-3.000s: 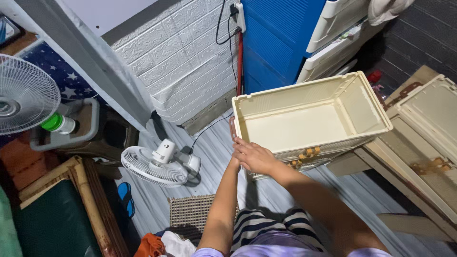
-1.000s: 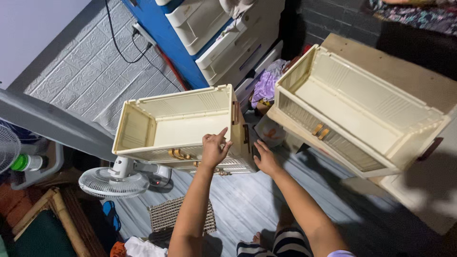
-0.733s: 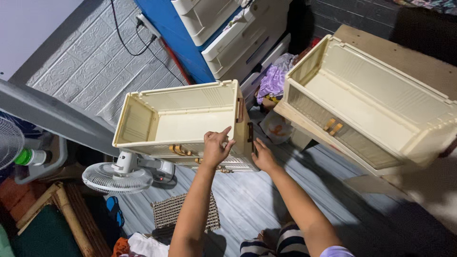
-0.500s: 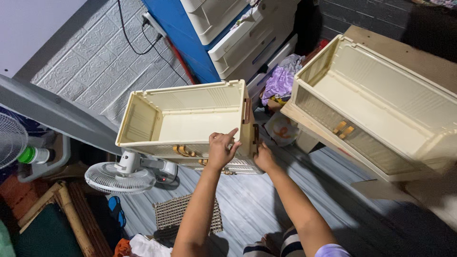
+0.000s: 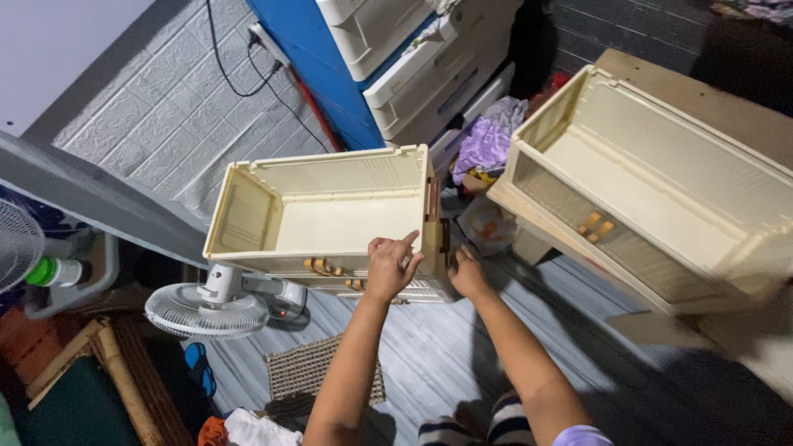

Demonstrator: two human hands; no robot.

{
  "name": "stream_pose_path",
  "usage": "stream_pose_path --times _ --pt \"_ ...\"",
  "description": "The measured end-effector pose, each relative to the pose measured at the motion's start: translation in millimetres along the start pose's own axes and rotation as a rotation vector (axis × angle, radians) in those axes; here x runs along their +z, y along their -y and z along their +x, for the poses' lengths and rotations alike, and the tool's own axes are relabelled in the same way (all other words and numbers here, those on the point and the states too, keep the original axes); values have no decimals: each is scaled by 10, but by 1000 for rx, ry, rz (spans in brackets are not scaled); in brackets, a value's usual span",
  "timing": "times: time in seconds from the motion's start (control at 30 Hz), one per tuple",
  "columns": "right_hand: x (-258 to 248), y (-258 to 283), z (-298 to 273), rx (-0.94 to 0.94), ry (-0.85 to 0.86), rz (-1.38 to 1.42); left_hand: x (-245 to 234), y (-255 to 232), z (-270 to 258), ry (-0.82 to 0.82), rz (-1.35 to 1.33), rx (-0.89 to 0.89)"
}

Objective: The person sits on the floor and assembles a plastic drawer cabinet. They attach a handle to a drawer, fit drawers into the frame, stack the drawer tiers onto the base, and press a top lid onto the finished unit.

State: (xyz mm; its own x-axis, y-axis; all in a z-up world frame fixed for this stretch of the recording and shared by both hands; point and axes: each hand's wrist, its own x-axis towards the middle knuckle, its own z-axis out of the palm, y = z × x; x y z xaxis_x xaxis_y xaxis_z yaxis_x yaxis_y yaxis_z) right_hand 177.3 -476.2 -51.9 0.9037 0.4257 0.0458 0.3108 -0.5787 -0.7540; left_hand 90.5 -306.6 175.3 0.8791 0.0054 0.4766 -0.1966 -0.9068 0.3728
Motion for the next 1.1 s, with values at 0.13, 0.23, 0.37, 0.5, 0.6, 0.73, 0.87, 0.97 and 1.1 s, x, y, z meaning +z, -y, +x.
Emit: stream_pose_path --times 0.13,0.23,0.37,0.5,0.6,0.73,0.87,0.97,1.1 --pt "-364 -48 -113 47 42 55 10 -146 -151 32 14 -17" --pt "-782 88 -11 9 37 59 -8 -288 -203 61 -4 -57" --pt "-1430 566 266 -321 2 128 22 -434 -97 228 86 -256" --pt "-1785 1187 432 -678 177 -253 219 -611 -88 328 300 -389" --pt "-1910 1487 532 -844 323 -428 317 -636 -51 250 323 -389" --pt "-1962 1587 703 -914 301 -525 307 -644 -85 271 285 -393" --pt "-1941 1504 717 -954 326 -484 227 -662 -167 318 222 -367" --pt "-1931 1475 646 -923 316 -455 136 -626 -181 350 176 -320" --pt "-1974 1449 591 -852 264 -416 78 -558 -89 413 162 -282"
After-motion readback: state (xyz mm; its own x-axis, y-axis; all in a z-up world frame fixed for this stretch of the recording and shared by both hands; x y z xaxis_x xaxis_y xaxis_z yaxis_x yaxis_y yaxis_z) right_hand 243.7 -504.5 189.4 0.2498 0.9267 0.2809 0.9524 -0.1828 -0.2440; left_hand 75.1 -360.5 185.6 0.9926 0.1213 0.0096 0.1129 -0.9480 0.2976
